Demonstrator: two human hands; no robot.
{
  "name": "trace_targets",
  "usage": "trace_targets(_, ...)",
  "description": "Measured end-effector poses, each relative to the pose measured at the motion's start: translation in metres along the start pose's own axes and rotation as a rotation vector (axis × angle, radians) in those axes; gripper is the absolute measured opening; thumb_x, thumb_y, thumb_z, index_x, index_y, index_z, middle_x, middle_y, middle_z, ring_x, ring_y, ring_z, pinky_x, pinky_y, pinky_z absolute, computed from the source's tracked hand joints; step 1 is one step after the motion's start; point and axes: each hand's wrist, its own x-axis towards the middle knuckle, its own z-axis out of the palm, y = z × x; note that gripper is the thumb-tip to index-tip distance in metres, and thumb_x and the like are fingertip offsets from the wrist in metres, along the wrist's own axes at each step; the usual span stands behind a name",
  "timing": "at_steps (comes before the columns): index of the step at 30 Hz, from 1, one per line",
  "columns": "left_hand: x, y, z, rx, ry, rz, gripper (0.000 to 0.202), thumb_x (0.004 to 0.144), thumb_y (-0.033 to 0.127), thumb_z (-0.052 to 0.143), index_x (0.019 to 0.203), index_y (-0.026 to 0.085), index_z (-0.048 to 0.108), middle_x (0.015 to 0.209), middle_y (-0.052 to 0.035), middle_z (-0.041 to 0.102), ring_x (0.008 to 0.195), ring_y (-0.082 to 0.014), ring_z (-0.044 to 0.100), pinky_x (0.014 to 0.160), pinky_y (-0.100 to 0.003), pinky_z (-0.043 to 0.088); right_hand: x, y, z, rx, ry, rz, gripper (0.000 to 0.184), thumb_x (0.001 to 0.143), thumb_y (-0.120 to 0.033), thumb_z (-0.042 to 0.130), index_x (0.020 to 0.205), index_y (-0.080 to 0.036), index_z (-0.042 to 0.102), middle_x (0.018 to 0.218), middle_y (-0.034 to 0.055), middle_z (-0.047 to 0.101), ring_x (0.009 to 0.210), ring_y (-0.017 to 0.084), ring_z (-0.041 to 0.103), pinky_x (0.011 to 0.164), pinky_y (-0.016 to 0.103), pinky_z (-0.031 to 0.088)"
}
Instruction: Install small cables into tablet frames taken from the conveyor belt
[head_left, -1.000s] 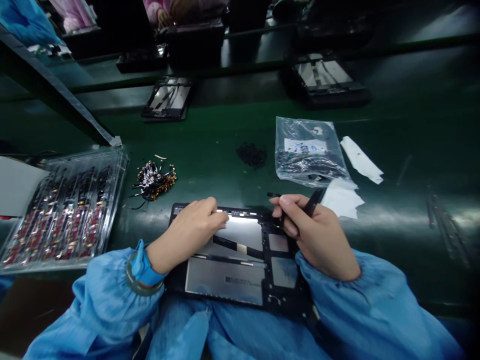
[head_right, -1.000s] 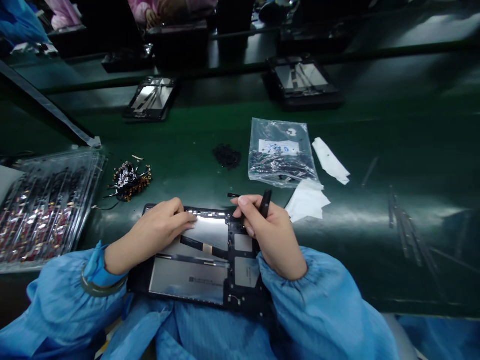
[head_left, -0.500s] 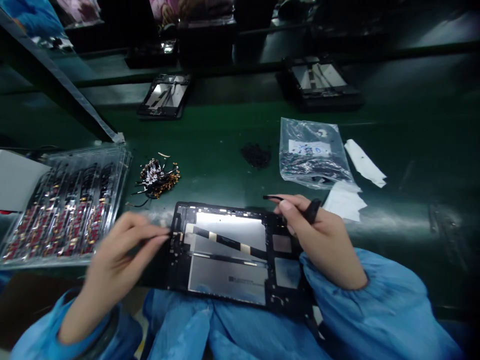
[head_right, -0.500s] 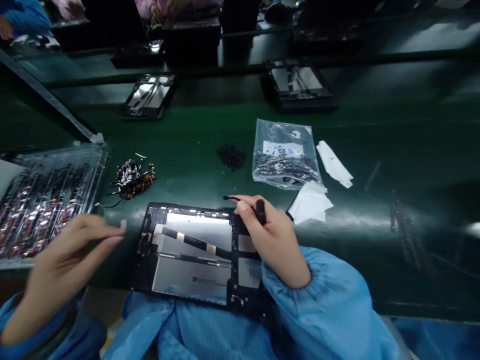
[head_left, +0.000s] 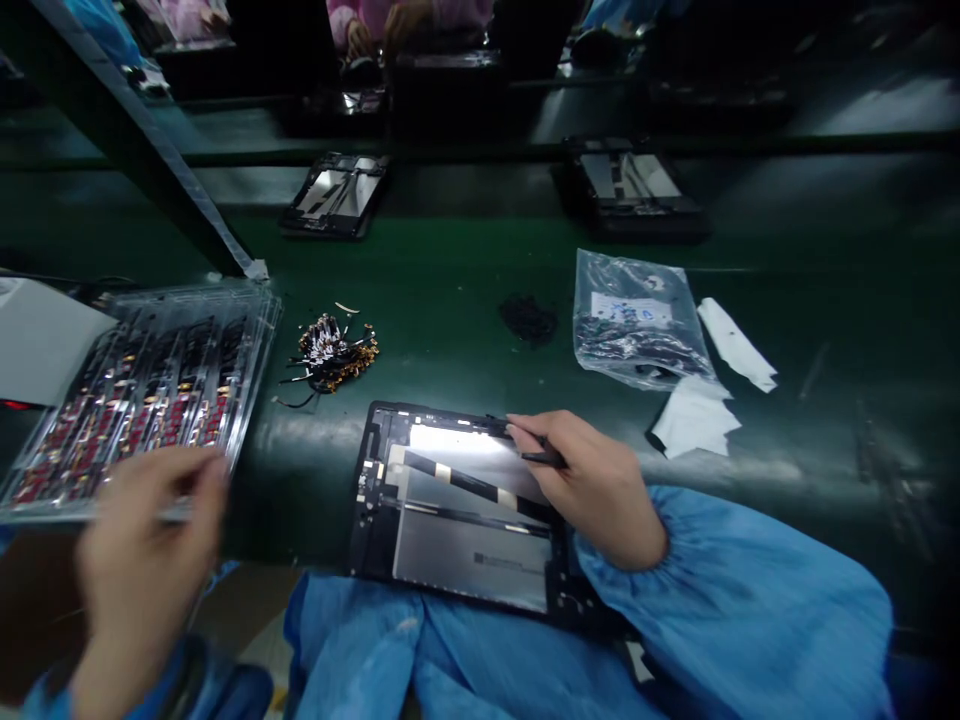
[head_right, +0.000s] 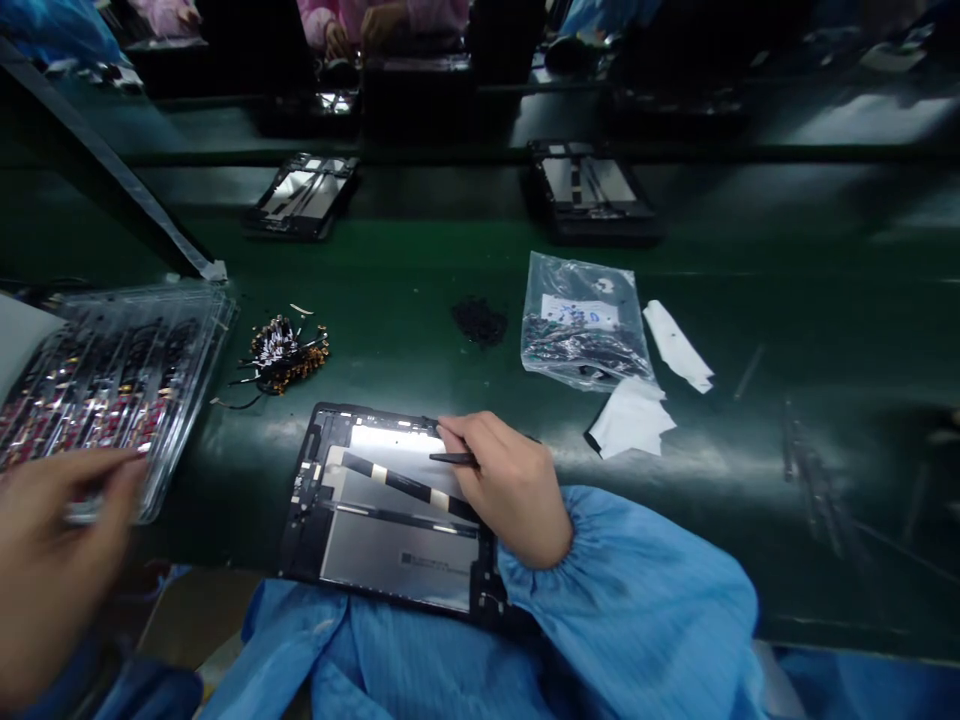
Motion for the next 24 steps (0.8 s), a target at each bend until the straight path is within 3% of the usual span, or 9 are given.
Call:
trace_targets(1, 0.014, 0.01, 0.011, -0.026, 0.096, 0.012, 0.016, 0.093, 0.022, 0.044, 0.1, 0.028, 0.057, 0.096, -0.0056, 0.06, 0.09, -0.0222, 0.056, 0.075, -0.04, 0.051, -0.001, -0.001, 0.0, -0.017, 0.009, 0.001, 0.016, 0.09, -0.017, 0.05, 0.091, -0.018, 0.066, 0.084, 0.0065, 0.072, 0.075, 0.017, 0.068, 0.065, 0.027, 0.052)
trace_targets(4, 0.058, 0.038, 0.049, -0.118, -0.164, 0.317, 0.013, 0.093, 0.019, 0.046, 0.089, 0.019, 0.058, 0.089, -0.0056, 0.06, 0.082, -0.0183, 0.056, 0.07, -0.033, 0.05, -0.002, -0.001, 0.0, -0.032, 0.035, 0.011, 0.014, 0.09, -0.017, 0.051, 0.093, -0.017, 0.065, 0.084, 0.0072, 0.071, 0.075, 0.017, 0.067, 0.067, 0.027, 0.052)
trace_targets(6, 0.08, 0.05, 0.07, -0.071, -0.287, 0.419, 0.013, 0.092, 0.02, 0.047, 0.089, 0.016, 0.059, 0.088, -0.0056, 0.058, 0.079, -0.0176, 0.054, 0.068, -0.031, 0.047, -0.002, 0.0, -0.001, -0.023, 0.047, 0.023, 0.014, 0.09, -0.017, 0.052, 0.095, -0.017, 0.065, 0.085, 0.007, 0.071, 0.075, 0.016, 0.067, 0.068, 0.026, 0.052)
trace_targets(9, 0.097, 0.055, 0.089, 0.026, -0.371, 0.475, 0.014, 0.093, 0.023, 0.047, 0.09, 0.015, 0.058, 0.087, -0.0043, 0.056, 0.075, -0.0169, 0.052, 0.066, -0.03, 0.043, -0.003, 0.002, -0.001, -0.01, 0.056, 0.045, 0.015, 0.091, -0.018, 0.051, 0.095, -0.019, 0.065, 0.084, 0.0061, 0.072, 0.075, 0.016, 0.067, 0.067, 0.026, 0.052)
trace_targets(15, 0.101, 0.052, 0.096, 0.026, -0.412, 0.457, 0.015, 0.094, 0.021, 0.043, 0.088, 0.016, 0.055, 0.083, -0.0023, 0.054, 0.074, -0.0166, 0.051, 0.065, -0.03, 0.038, -0.005, 0.005, 0.001, -0.006, 0.034, 0.079, 0.016, 0.092, -0.022, 0.049, 0.094, -0.021, 0.065, 0.083, 0.0051, 0.072, 0.074, 0.017, 0.067, 0.066, 0.026, 0.052)
trace_targets(22, 0.1, 0.058, 0.089, 0.073, -0.435, 0.457, 0.021, 0.078, -0.002, 0.043, 0.086, 0.014, 0.052, 0.085, -0.0052, 0.052, 0.073, -0.0188, 0.047, 0.065, -0.032, 0.037, -0.006, 0.005, 0.003, 0.004, 0.041, 0.068, 0.015, 0.091, -0.019, 0.051, 0.095, -0.018, 0.065, 0.085, 0.006, 0.071, 0.075, 0.017, 0.067, 0.068, 0.027, 0.051)
trace_targets(24, 0.099, 0.056, 0.086, 0.003, -0.425, 0.435, 0.021, 0.079, -0.003, 0.041, 0.086, 0.014, 0.051, 0.086, -0.0051, 0.052, 0.074, -0.0179, 0.047, 0.065, -0.03, 0.038, -0.007, 0.004, 0.002, 0.007, 0.045, 0.07, 0.015, 0.091, -0.019, 0.051, 0.095, -0.019, 0.065, 0.084, 0.0057, 0.071, 0.075, 0.017, 0.067, 0.068, 0.026, 0.051)
